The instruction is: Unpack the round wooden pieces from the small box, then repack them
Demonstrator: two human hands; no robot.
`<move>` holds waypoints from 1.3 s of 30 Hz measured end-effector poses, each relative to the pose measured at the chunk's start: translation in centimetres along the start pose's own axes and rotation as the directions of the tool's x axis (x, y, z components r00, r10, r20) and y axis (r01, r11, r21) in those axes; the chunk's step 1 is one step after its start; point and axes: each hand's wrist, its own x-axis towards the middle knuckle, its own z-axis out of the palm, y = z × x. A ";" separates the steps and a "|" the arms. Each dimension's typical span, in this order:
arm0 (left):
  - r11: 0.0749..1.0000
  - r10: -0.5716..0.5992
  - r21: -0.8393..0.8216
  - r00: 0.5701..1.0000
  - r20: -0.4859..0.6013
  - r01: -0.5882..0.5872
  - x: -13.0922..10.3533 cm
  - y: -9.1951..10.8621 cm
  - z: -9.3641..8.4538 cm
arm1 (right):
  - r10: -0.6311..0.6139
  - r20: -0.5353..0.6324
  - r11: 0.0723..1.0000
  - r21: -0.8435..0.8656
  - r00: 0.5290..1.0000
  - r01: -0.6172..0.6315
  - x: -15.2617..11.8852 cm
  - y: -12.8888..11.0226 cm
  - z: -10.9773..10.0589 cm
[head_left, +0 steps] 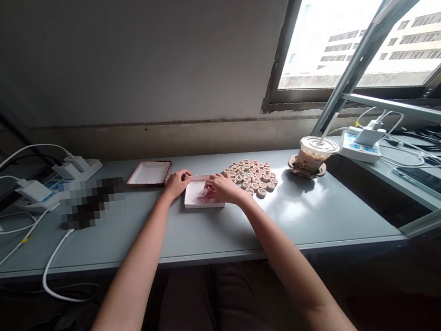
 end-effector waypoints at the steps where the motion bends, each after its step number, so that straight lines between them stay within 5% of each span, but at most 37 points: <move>1: 1.000 -0.004 0.006 1.000 0.001 0.004 0.0 0.0 0.0 | -0.007 -0.035 1.000 -0.003 0.999 0.006 0.0 0.1 -0.2; 6: 0.997 -0.034 0.070 0.999 -0.015 0.035 0.2 -0.3 -0.2 | 0.018 -0.252 0.961 0.273 0.968 0.053 -0.9 1.4 -2.2; 11: 0.990 -0.015 0.142 0.999 -0.039 0.020 0.3 -0.5 -0.3 | 0.036 -0.081 0.850 0.527 0.996 0.012 -4.7 3.6 -4.1; 15: 0.984 -0.007 0.177 0.999 -0.049 0.015 0.4 -0.5 0.1 | 0.011 0.119 0.916 0.397 0.993 -0.057 -7.8 4.5 -3.3; 23: 0.962 0.227 0.216 0.930 -0.288 -0.168 0.2 0.2 -0.3 | 0.207 -0.219 0.975 -0.030 0.953 -0.219 -12.5 3.3 -3.4; 27: 0.942 0.307 0.244 0.886 -0.348 -0.230 0.0 1.1 -0.9 | 0.322 -0.155 0.933 -0.114 0.934 -0.341 -13.8 2.3 -3.3; 30: 0.926 0.351 0.270 0.865 -0.358 -0.264 -0.1 1.5 -1.2 | 0.331 -0.062 0.942 -0.044 0.942 -0.334 -13.9 2.3 -2.7; 34: 0.911 0.386 0.286 0.860 -0.334 -0.298 -0.2 2.0 -1.3 | 0.108 0.028 0.965 0.238 0.994 -0.112 -12.7 3.0 -2.5; 39: 0.929 0.352 0.236 0.881 -0.317 -0.286 -0.4 2.6 -1.4 | 0.024 -0.088 0.923 0.386 0.996 0.011 -7.4 3.1 -5.0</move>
